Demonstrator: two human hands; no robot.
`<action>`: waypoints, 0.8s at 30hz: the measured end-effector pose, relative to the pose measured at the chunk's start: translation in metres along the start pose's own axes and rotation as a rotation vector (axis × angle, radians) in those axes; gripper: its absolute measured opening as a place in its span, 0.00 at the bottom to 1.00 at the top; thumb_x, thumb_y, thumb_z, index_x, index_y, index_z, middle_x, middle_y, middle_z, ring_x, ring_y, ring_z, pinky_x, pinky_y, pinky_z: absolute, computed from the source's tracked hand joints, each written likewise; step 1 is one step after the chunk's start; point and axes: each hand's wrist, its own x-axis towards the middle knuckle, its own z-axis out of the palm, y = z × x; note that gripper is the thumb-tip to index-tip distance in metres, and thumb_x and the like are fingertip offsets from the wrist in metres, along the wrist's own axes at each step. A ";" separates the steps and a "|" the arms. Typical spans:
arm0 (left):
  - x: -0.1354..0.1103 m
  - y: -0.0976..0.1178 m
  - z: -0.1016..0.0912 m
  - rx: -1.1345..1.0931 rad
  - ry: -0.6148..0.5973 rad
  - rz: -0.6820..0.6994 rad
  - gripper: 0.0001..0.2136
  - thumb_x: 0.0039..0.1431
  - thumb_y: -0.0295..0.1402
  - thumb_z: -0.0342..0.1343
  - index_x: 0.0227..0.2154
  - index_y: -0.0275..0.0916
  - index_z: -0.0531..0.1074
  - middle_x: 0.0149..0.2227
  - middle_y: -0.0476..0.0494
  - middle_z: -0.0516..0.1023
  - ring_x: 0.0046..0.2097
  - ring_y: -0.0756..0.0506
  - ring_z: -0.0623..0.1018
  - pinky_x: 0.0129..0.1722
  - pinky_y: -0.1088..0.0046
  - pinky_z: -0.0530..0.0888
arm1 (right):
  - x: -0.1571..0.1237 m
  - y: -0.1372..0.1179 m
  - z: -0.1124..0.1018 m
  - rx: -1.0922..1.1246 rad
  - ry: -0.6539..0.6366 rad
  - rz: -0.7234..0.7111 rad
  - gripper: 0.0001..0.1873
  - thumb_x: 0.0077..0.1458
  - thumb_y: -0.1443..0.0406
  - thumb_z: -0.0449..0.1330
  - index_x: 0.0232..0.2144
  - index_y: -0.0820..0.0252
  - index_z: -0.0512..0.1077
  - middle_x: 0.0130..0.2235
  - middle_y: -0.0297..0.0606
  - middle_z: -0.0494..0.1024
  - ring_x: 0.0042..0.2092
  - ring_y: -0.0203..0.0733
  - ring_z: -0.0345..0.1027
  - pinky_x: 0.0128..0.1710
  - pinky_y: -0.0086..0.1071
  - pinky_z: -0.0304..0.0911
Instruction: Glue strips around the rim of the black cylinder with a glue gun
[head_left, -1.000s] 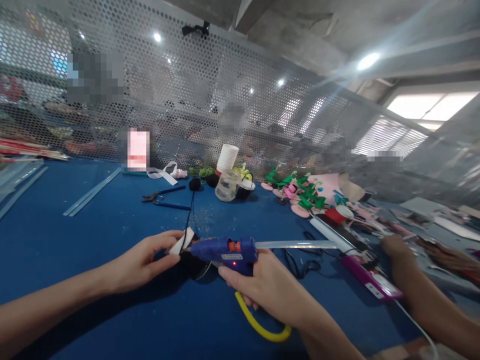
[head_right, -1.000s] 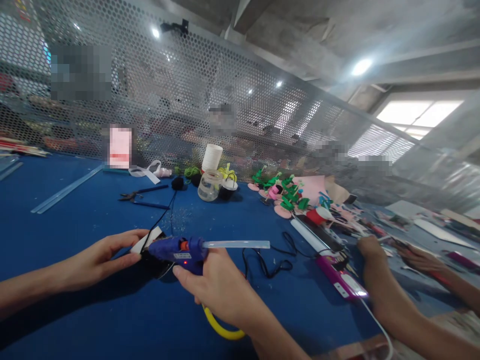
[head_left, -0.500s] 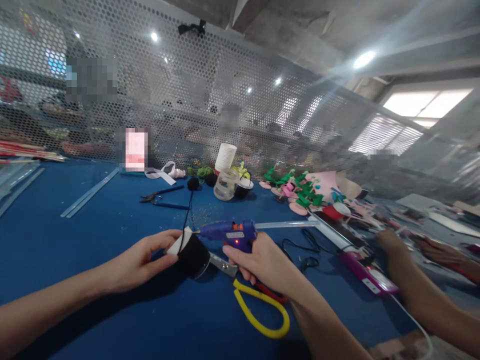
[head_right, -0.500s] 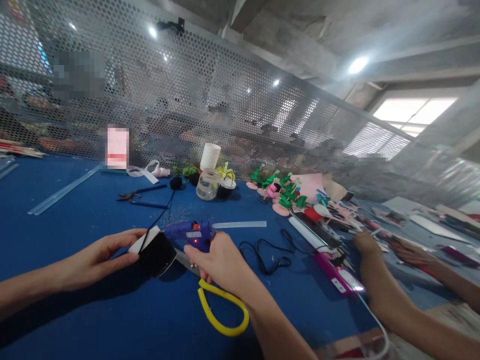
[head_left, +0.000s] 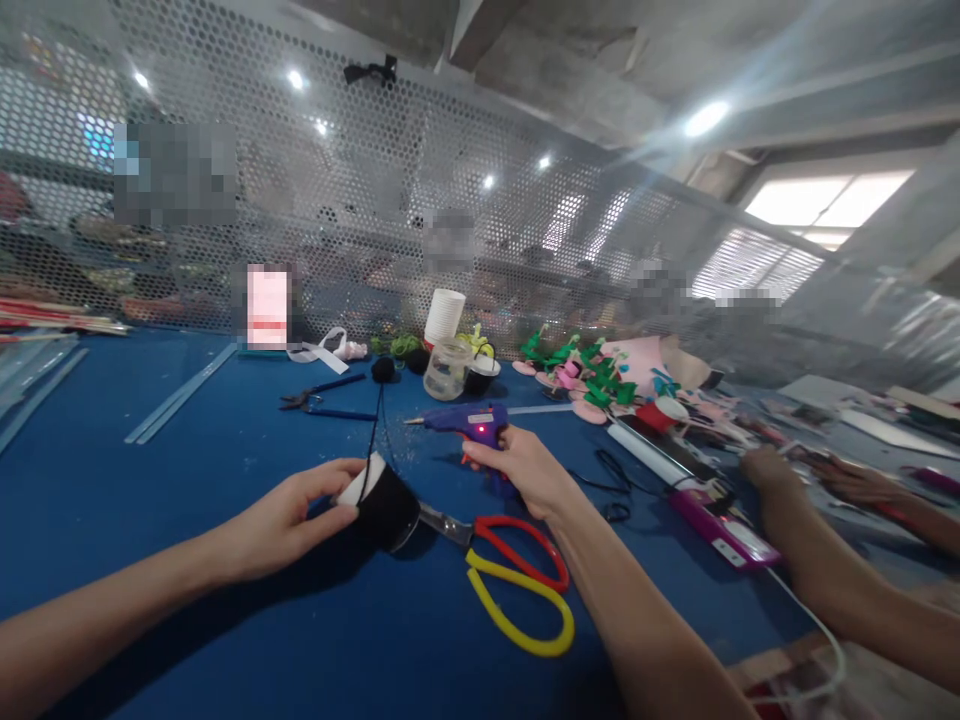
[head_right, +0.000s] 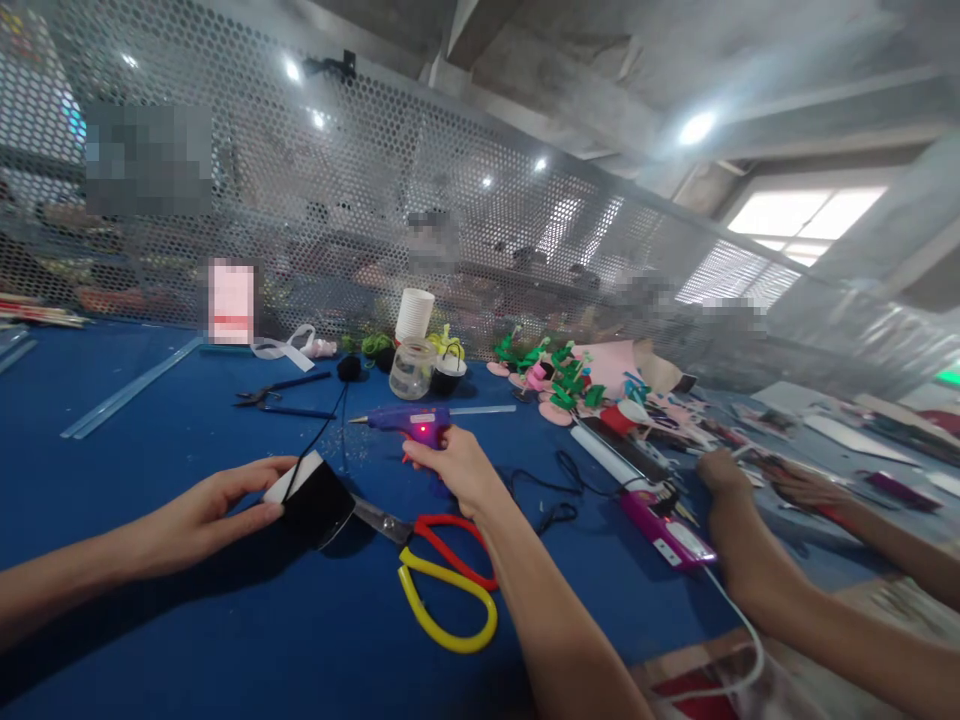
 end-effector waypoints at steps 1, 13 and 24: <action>0.000 0.000 0.000 0.002 0.004 -0.003 0.10 0.57 0.33 0.44 0.31 0.34 0.68 0.52 0.36 0.65 0.52 0.42 0.67 0.51 0.70 0.63 | 0.004 0.003 0.000 -0.065 0.024 0.000 0.10 0.45 0.61 0.57 0.22 0.63 0.66 0.22 0.33 0.71 0.23 0.32 0.64 0.23 0.25 0.59; -0.001 0.000 0.001 0.031 0.011 0.012 0.10 0.56 0.32 0.44 0.31 0.34 0.69 0.50 0.35 0.67 0.53 0.43 0.66 0.52 0.69 0.62 | 0.020 0.007 0.017 -0.631 0.146 0.014 0.14 0.54 0.65 0.50 0.27 0.68 0.73 0.37 0.57 0.72 0.43 0.54 0.65 0.40 0.41 0.57; -0.004 0.000 0.003 0.024 0.011 0.029 0.10 0.56 0.33 0.45 0.34 0.33 0.69 0.51 0.34 0.67 0.54 0.39 0.64 0.54 0.63 0.60 | 0.010 -0.043 0.080 0.027 -0.448 -0.153 0.17 0.50 0.55 0.53 0.27 0.64 0.72 0.28 0.38 0.75 0.29 0.36 0.66 0.29 0.28 0.58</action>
